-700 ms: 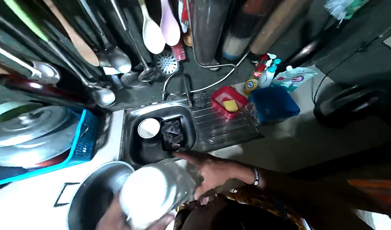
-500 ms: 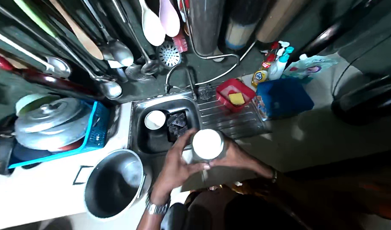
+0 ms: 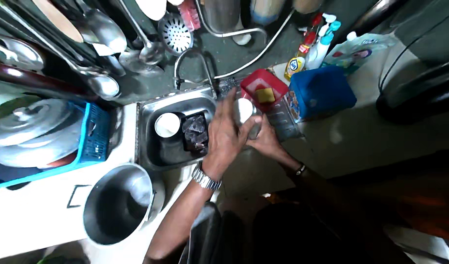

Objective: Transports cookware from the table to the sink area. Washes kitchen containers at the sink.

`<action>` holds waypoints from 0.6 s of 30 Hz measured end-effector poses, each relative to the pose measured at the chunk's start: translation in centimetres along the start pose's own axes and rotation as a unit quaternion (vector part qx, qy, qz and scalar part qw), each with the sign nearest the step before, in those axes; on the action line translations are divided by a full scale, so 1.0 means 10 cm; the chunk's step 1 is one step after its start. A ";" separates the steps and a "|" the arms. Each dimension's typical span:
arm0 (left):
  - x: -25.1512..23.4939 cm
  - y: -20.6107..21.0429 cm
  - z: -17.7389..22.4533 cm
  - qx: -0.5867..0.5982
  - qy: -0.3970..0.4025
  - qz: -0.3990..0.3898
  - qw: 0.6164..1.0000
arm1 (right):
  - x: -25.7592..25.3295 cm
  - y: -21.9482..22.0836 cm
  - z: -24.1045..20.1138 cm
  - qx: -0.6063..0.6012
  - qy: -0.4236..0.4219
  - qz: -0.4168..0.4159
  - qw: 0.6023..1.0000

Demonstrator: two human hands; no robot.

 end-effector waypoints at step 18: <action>-1.01 0.52 -0.05 -0.185 0.077 -0.218 0.955 | -0.58 -0.09 0.39 -0.052 0.045 0.027 0.997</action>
Point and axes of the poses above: each hand's wrist, its own x-axis away from the middle knuckle, its own y-axis out of the palm, z = x × y, the point moved 5 cm from there along -x, towards the middle knuckle, and after that the axes turned 6 degrees about z, right-handed, at the moved point
